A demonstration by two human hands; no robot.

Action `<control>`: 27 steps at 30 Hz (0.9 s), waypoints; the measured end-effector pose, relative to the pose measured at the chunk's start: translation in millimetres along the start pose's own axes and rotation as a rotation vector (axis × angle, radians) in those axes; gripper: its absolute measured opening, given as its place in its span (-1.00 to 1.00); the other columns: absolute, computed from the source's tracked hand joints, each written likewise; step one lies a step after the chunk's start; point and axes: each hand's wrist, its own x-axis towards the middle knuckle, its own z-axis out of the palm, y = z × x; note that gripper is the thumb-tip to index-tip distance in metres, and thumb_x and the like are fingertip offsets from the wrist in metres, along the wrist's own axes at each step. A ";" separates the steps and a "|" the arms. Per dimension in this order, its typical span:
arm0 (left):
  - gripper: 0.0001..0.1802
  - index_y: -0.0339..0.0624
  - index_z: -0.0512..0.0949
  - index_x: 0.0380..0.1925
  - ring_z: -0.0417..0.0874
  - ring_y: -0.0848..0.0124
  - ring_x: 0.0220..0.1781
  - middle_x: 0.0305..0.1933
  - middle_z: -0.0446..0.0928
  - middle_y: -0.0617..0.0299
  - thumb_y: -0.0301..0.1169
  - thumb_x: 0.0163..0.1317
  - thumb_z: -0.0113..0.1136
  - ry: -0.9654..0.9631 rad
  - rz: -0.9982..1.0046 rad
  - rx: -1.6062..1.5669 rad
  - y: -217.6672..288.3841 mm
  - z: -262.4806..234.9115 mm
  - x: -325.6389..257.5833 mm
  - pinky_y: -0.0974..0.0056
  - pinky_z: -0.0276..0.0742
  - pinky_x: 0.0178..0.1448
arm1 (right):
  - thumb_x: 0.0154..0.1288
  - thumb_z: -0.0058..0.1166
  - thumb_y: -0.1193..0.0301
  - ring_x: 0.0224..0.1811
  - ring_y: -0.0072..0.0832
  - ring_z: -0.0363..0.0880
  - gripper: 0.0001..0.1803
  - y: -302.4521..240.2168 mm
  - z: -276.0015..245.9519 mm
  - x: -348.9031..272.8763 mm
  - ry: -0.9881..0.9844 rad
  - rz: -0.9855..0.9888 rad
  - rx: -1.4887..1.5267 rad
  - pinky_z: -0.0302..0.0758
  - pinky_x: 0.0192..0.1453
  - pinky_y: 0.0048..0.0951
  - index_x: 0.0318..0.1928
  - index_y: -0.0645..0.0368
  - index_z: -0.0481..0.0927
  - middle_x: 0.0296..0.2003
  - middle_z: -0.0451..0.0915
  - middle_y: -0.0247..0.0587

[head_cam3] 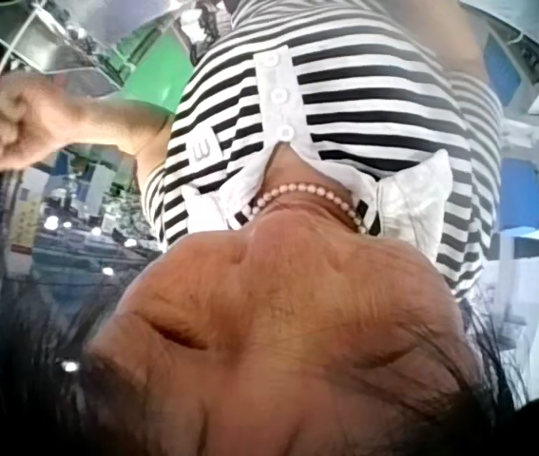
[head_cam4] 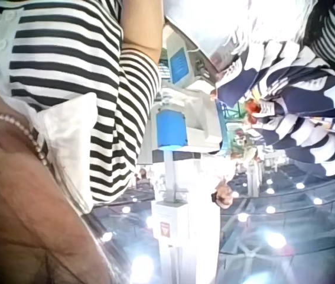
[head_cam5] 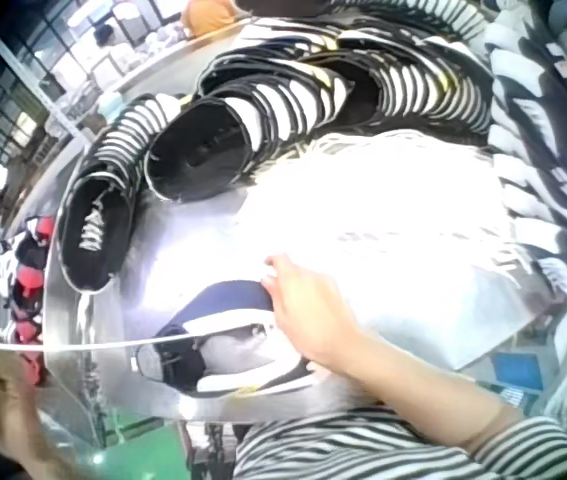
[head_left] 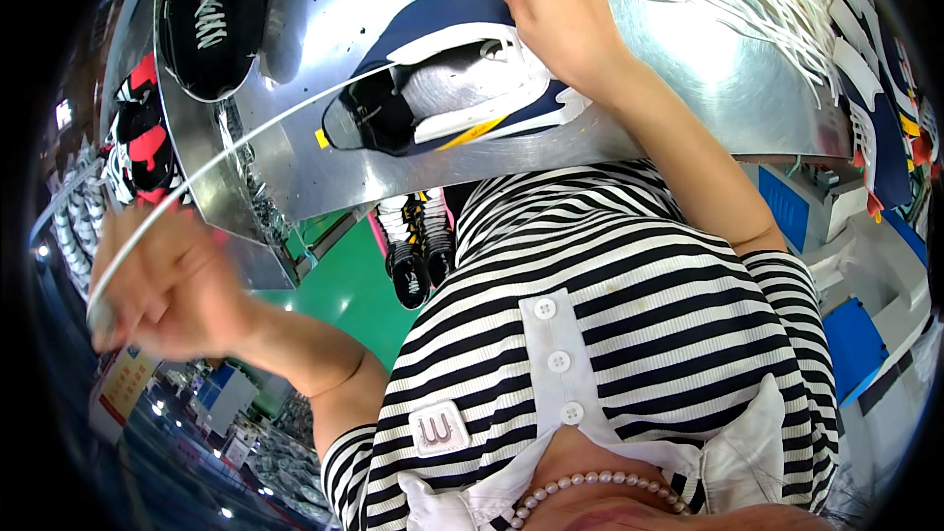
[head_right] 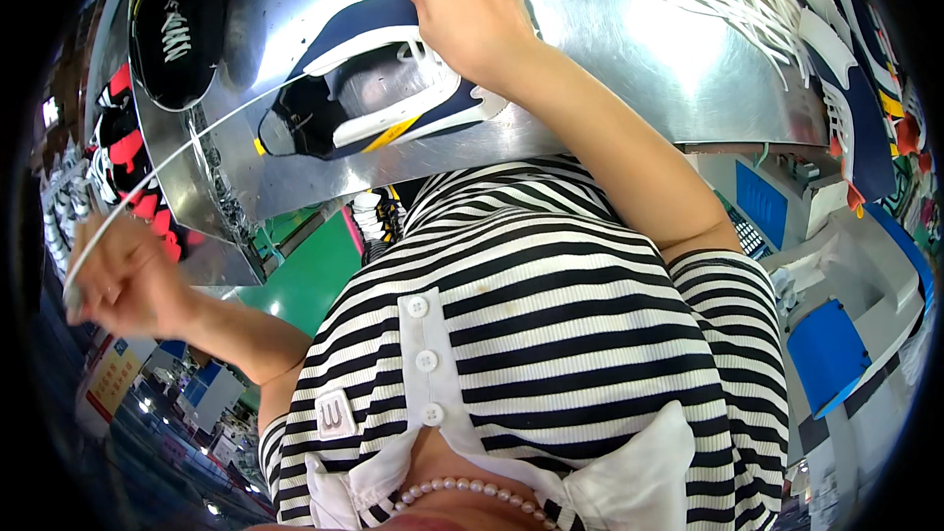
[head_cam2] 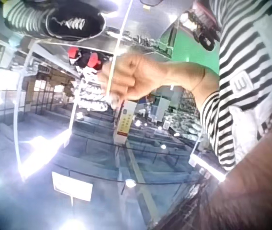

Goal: The person threads white laces through the eyelets of a blue and white shoe while working at a metal industrial table in a shoe manufacturing facility.

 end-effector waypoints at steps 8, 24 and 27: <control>-0.85 -0.09 0.64 -0.49 0.47 0.21 0.02 -0.12 0.56 0.30 -0.40 -0.05 0.46 -0.398 0.259 2.137 -136.4 -81.9 -31.1 0.14 0.29 0.09 | 0.45 -0.03 0.41 -0.46 -0.57 0.52 -0.75 -2.3 -23.0 1.8 0.010 0.187 0.724 0.48 -0.34 -0.48 0.05 0.24 0.49 -0.43 0.61 -0.28; -0.66 -0.22 0.57 -0.37 0.61 0.21 -0.44 -0.41 0.61 0.16 -0.27 0.00 0.50 -0.286 0.063 2.019 -146.1 -98.9 -18.2 0.24 0.49 -0.36 | 0.35 0.11 0.42 -0.39 -0.14 0.65 -0.78 -17.7 -35.3 -71.2 -0.248 0.022 0.394 0.52 -0.32 -0.24 -0.08 0.21 0.41 -0.42 0.65 -0.11; -0.70 -0.21 0.57 -0.36 0.60 0.21 -0.47 -0.44 0.60 0.15 -0.30 0.03 0.48 -0.293 0.039 1.930 -148.4 -101.7 -22.2 0.25 0.48 -0.38 | 0.37 0.08 0.39 -0.38 -0.12 0.65 -0.77 -24.9 -28.4 -70.5 -0.225 0.024 0.292 0.52 -0.32 -0.20 -0.07 0.20 0.38 -0.44 0.64 -0.08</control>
